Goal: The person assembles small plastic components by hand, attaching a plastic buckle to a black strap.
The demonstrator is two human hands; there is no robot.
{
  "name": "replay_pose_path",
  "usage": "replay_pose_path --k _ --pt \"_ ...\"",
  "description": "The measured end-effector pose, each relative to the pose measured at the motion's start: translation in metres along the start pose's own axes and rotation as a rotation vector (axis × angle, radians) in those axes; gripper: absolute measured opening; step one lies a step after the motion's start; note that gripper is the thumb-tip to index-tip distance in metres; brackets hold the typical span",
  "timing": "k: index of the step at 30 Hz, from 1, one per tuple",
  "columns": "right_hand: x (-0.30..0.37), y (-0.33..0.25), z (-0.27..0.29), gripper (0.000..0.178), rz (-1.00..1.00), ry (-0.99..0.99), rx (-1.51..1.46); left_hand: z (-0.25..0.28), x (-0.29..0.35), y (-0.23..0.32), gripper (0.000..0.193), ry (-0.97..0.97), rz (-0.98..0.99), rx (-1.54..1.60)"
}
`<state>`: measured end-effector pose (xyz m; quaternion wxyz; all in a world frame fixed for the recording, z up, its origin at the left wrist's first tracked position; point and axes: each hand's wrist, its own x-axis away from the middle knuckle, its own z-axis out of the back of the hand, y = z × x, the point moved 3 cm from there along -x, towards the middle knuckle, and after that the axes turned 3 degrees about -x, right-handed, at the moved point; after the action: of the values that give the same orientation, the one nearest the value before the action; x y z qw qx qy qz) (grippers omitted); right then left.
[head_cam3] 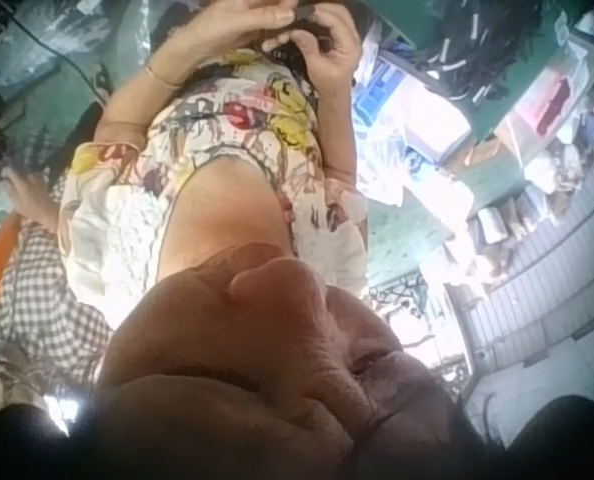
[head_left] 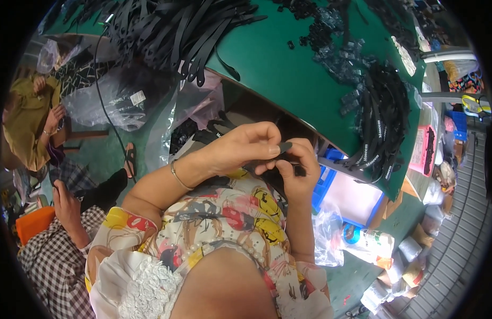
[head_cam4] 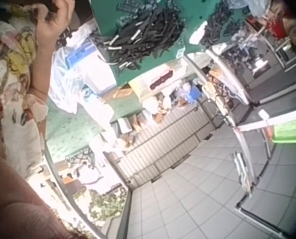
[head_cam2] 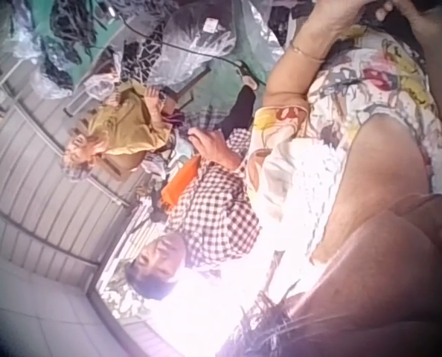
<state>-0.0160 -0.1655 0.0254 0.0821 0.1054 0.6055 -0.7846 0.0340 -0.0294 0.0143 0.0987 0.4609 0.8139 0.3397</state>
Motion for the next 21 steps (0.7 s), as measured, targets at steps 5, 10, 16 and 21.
replay_pose_path --k 5,10,16,21 --pt "0.007 0.004 -0.012 0.021 -0.108 0.047 -0.580 0.000 0.003 -0.006 0.007 -0.054 0.013 0.237" --pt "0.002 -0.001 -0.015 0.020 -0.142 0.050 -0.684 0.004 0.003 -0.008 0.007 -0.061 -0.010 0.179" --pt "-0.010 -0.006 -0.003 0.023 0.127 -0.005 0.048 0.009 0.001 -0.003 0.015 0.046 0.037 0.007" --pt "-0.005 -0.004 -0.001 0.026 0.054 0.044 0.022 0.008 0.001 -0.003 0.015 0.037 0.036 -0.022"
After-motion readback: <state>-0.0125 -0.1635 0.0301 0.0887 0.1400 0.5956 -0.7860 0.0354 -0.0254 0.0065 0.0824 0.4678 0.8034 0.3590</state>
